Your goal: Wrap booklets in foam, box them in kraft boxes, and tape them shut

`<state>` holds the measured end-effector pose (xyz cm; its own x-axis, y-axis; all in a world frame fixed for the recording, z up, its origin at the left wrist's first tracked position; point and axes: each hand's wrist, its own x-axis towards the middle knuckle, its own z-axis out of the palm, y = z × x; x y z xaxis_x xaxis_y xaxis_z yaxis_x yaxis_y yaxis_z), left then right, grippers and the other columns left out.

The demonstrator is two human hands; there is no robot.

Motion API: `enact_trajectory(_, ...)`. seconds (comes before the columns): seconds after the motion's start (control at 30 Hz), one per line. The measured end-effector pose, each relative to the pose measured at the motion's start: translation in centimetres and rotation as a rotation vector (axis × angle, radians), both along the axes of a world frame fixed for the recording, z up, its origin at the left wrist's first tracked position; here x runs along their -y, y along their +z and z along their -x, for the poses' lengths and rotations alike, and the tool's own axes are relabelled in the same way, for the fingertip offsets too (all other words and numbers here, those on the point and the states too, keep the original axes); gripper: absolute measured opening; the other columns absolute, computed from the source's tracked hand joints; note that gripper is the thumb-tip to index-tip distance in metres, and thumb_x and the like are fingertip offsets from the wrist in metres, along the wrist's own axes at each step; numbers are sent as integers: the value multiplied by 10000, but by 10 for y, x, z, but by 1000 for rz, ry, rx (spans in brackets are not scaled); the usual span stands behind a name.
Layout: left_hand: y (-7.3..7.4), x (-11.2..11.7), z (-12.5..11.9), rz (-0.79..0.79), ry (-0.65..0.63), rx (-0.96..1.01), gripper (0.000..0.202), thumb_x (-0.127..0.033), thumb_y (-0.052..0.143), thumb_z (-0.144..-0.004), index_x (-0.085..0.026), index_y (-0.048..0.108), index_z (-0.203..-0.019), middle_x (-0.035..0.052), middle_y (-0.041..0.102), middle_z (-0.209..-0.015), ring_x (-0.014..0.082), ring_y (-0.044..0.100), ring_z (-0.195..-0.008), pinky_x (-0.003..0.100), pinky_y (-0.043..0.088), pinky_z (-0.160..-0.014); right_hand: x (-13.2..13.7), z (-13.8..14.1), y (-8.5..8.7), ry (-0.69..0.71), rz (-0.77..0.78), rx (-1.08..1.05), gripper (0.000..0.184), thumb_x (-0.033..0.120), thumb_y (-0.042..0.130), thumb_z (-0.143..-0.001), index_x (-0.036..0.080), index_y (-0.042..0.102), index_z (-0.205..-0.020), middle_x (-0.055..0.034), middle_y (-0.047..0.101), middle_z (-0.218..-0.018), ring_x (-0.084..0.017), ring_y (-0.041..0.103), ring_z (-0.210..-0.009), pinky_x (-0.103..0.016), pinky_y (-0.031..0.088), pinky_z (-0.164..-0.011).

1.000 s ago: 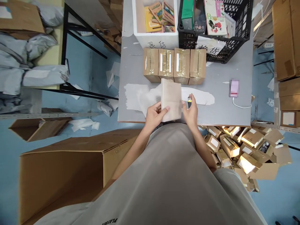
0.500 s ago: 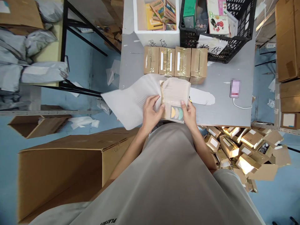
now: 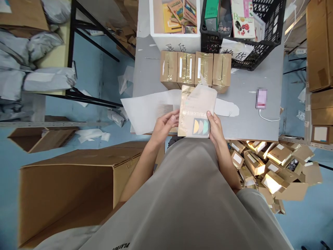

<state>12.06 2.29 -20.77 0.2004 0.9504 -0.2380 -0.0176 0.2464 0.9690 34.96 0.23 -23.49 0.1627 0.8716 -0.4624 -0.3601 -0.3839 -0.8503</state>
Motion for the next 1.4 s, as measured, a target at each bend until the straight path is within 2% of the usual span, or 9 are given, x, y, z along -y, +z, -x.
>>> enact_trajectory(0.27,-10,2,-13,249,64,129,648,-745,946,-787,-195,893,-1127,93,884,-1082,337,823,-1117,436,683,-969,-2,-2,-16,74,-52,196,772,963,663,-893,231,786,-1102,-101,872,-1107,-339,797,-1173,-491,694,-999)
enact_trajectory(0.47,-15,-2,15,235,218,101,639,-715,960,-764,-187,882,-1115,101,881,-1058,328,832,-1056,412,691,-875,-3,-39,-40,-25,-88,474,697,937,636,-912,245,647,-834,15,680,-770,-208,610,-778,-353,574,-771)
enact_trajectory(0.63,-17,-10,46,185,331,49,576,-711,938,-762,-222,856,-1055,91,863,-1050,330,812,-1097,410,685,-830,-5,-77,-66,-43,-75,701,658,896,557,-947,257,568,-791,35,560,-693,-200,537,-753,-342,526,-760)
enact_trajectory(0.73,-13,-11,52,165,327,46,599,-745,925,-759,-227,848,-1049,91,857,-1044,325,803,-1070,415,675,-835,-6,-87,-71,4,-15,846,663,848,553,-956,199,687,-972,-68,719,-841,-277,663,-883,-441,601,-889)
enact_trajectory(0.87,2,-13,47,0,236,-123,590,-756,838,-880,-214,856,-1114,95,857,-1113,308,782,-1059,406,637,-920,-5,-75,-43,45,-137,1170,715,664,578,-1039,107,656,-1479,-301,680,-1519,-421,602,-1486,-665,447,-1287)
enact_trajectory(1.0,18,-21,38,-323,32,-460,463,-628,653,-1067,-228,843,-1200,99,845,-1180,308,745,-1106,418,577,-1017,-10,-36,8,258,-474,1239,632,558,592,-1108,265,560,-1667,-170,515,-1772,-378,392,-1709,-671,360,-1380)
enact_trajectory(1.1,26,-29,35,-469,-175,-616,429,-553,555,-1128,-247,828,-1254,102,837,-1156,311,721,-1067,425,558,-993,-20,-10,32,413,-578,1221,666,504,633,-1110,312,500,-1733,-131,535,-1767,-389,405,-1704,-655,422,-1350)
enact_trajectory(1.23,32,-35,36,-572,-358,-696,437,-506,489,-1158,-264,809,-1329,106,826,-1135,321,697,-1026,438,555,-943,-26,-5,44,526,-536,1244,699,384,599,-1133,294,408,-1799,-149,729,-1529,-384,673,-1425,-567,579,-1186)
enact_trajectory(1.4,34,-41,41,-661,-427,-797,361,-417,522,-1147,-297,827,-1300,113,823,-1140,348,682,-1071,497,544,-988,-20,-13,50,689,-513,1272,479,398,563,-1167,292,659,-1624,-128,807,-1326,-326,774,-1122,-412,634,-965)
